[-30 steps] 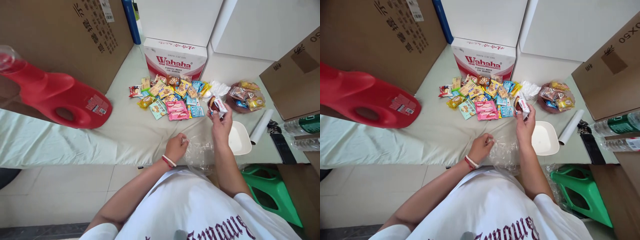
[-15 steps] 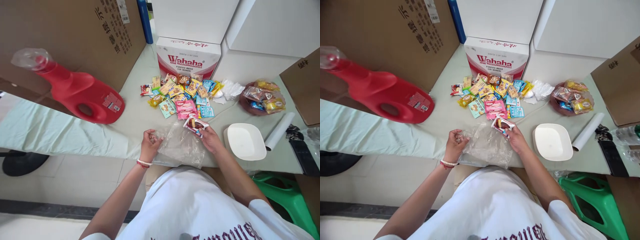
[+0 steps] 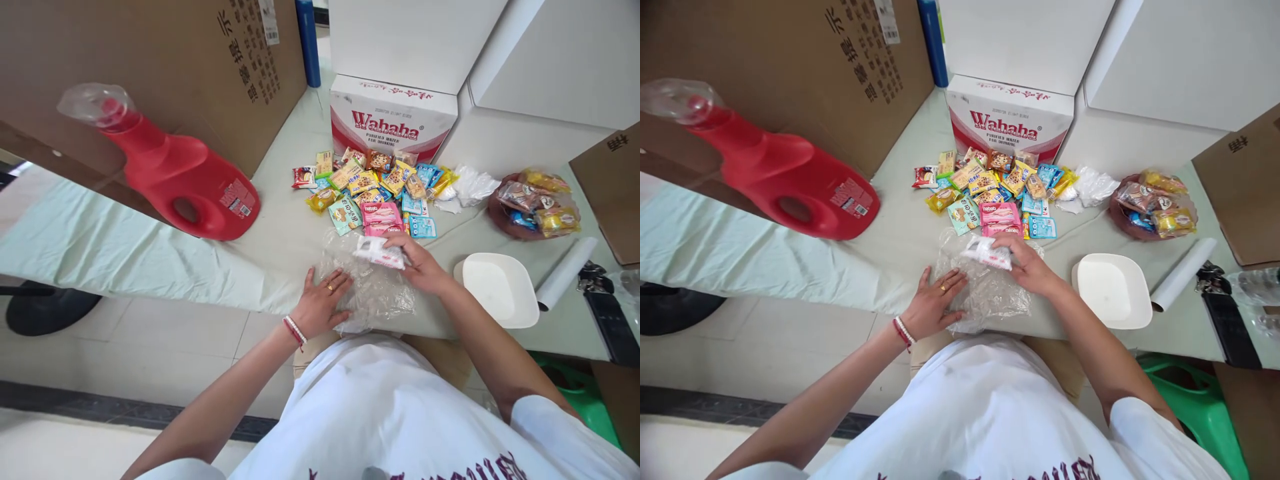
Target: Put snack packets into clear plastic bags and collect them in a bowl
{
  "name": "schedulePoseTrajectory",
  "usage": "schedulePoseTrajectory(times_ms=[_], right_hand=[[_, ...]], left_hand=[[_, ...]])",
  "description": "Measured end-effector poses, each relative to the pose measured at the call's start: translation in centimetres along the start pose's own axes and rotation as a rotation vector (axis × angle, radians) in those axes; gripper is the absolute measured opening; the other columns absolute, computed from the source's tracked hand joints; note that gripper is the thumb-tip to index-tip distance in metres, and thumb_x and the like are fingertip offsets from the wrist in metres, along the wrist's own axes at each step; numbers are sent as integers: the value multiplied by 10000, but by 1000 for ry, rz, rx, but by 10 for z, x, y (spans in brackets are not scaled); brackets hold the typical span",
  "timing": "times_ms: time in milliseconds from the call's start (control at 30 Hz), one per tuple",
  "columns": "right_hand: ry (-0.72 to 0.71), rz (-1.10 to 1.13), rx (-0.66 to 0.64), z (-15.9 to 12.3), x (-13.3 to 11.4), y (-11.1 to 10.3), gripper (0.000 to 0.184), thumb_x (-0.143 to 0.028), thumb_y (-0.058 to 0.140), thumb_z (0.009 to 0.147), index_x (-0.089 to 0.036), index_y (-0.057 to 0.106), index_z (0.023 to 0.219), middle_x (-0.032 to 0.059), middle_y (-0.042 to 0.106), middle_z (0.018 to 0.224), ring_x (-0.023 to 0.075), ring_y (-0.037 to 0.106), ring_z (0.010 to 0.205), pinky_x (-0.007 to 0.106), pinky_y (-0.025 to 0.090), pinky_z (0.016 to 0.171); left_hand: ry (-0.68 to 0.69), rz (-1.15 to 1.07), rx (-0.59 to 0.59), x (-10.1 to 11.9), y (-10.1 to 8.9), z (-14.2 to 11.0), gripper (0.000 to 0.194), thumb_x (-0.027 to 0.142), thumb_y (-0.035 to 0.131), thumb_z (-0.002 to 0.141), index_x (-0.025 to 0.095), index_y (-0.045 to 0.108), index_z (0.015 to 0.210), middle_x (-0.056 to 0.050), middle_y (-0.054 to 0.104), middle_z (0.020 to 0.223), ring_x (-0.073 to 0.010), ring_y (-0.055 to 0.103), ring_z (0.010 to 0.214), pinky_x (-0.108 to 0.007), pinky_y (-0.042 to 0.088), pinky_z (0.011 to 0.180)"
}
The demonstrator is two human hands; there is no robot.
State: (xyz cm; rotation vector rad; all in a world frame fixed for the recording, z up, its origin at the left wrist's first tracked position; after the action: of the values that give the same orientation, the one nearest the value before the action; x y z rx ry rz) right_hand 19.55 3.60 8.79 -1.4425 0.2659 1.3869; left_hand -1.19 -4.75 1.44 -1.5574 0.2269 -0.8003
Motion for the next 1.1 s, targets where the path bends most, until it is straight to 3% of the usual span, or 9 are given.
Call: schedulePoseTrajectory(times_ms=[200,333,500,600,700,800,933,1000,1100], right_hand=[[-117,-291,-397,-21,6,52,596,-27,489,868,-271,520,1411,116,460,1545,264,319,1498,596,233,1214],[-61,-275,-316,-21,3,48,672,-243,625,897,-261,392,1527,142,388,1586,306,295,1499,566,312,1193],[-32,-399,-243,-9,2,70,503,-304,636,930,-215,540,1415,165,590,1351,322,463,1330,581,371,1124],[-66,-393,-246,-7,2,81,455,-306,618,950,-229,564,1394,149,592,1361,310,447,1354,576,342,1144],[-50,-397,-279,-12,0,80,428,-322,579,979,-221,560,1395,162,561,1420,319,428,1396,623,275,1172],[-61,-330,-266,-27,-13,64,496,-397,571,985,-240,506,1451,170,454,1538,311,397,1436,607,278,1188],[-86,-297,-361,-70,-27,60,724,-548,697,880,-269,463,1506,143,515,1494,337,347,1470,613,221,1229],[-37,-351,-347,-91,-24,62,523,-451,658,933,-269,568,1415,126,648,1311,332,423,1410,641,221,1218],[11,-308,-237,-106,-20,61,241,-263,538,997,-266,701,1175,91,710,1010,290,547,1250,583,392,1117]], left_hand=[[-52,-11,-18,-11,8,-17,1092,770,531,844,123,145,1635,-262,325,1623,-406,326,1507,-682,-70,1215],[-41,-34,-3,-12,9,-21,1082,761,491,871,119,82,1640,-257,285,1642,-388,273,1537,-656,-70,1225],[-52,-78,10,-14,4,-19,951,646,461,945,131,70,1643,-244,263,1655,-363,248,1552,-638,-35,1238],[-73,-142,17,-18,-3,-20,790,484,428,990,141,133,1637,-218,257,1665,-328,233,1563,-609,35,1255],[-68,-166,17,-21,-14,-27,647,269,445,930,194,366,1567,-147,333,1653,-303,223,1569,-615,56,1257],[30,-160,-49,-16,-21,-37,681,104,480,729,271,598,1378,-59,506,1559,-289,269,1554,-633,24,1260],[88,-148,-139,-13,-20,-52,750,55,519,618,265,636,1328,-65,519,1549,-310,281,1548,-651,47,1259],[78,-141,-136,-13,-18,-57,655,72,543,705,271,642,1321,-75,498,1564,-314,274,1550,-656,69,1256],[42,-212,-84,-17,-20,-55,328,185,541,882,289,726,1133,-58,650,1405,-285,354,1515,-623,118,1259]])
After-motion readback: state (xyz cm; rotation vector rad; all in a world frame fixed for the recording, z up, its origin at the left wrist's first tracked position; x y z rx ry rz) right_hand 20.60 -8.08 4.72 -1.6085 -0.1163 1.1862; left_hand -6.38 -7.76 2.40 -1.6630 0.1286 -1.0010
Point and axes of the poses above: each hand's wrist, its own z-axis towards the middle knuckle, its own y-axis out of the palm, x = y × z, the point moved 7 cm from there along z, towards the middle knuckle
